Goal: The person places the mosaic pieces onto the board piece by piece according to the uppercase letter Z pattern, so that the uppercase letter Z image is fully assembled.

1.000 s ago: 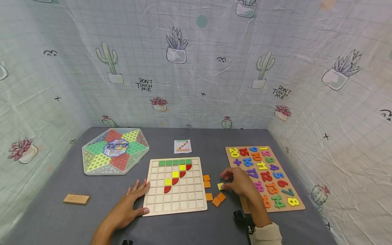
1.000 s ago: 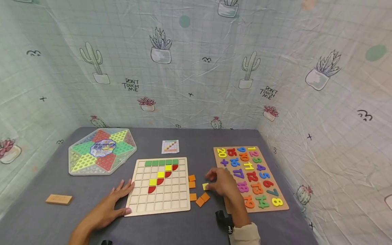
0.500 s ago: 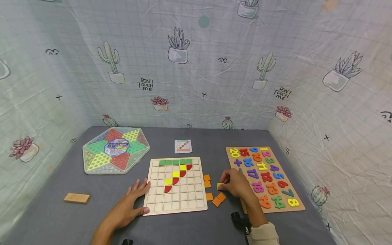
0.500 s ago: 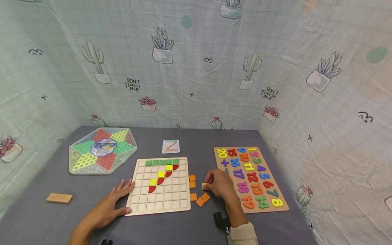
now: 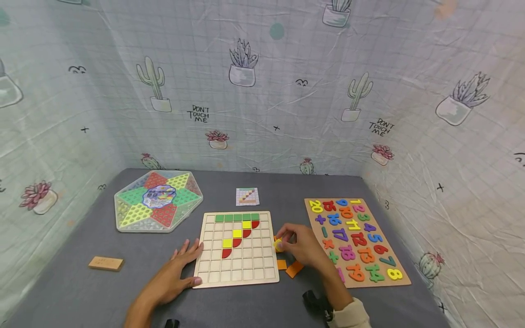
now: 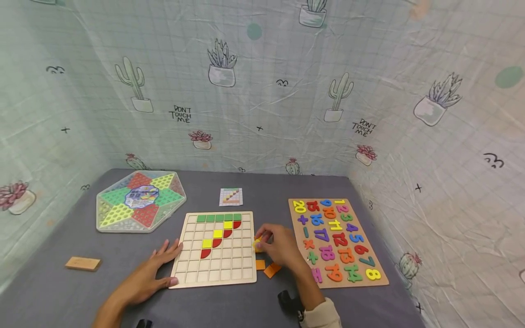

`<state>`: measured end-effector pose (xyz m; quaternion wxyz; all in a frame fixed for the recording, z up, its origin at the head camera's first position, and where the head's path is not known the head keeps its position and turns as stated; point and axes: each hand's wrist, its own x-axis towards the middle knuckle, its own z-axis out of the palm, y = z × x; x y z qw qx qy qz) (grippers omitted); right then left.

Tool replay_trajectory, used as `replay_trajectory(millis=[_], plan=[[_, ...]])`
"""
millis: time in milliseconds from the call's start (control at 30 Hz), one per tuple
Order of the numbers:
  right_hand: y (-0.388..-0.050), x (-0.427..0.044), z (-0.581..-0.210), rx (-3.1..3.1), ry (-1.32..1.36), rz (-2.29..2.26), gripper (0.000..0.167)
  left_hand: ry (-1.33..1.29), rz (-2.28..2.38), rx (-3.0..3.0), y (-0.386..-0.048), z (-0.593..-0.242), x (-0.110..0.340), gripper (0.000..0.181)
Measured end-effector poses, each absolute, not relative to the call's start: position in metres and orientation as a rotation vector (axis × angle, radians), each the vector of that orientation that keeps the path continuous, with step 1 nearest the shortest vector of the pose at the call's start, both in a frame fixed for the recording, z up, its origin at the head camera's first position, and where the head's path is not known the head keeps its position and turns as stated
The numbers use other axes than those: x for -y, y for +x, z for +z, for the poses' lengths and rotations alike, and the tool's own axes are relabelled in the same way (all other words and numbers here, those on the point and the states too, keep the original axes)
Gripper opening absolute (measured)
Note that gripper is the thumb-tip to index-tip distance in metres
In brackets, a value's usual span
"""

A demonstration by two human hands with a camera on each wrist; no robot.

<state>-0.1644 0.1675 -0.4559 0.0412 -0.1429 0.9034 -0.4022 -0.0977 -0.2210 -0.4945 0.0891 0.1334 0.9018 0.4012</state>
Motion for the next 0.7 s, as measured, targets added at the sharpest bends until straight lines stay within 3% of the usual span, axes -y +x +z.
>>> replay_trajectory(millis=[700], plan=[[-0.161, -0.075, -0.437, -2.764, -0.641, -1.092, 0.024, 0.407, 1.198, -2.682, -0.097, -0.492, 0.219, 0.095]])
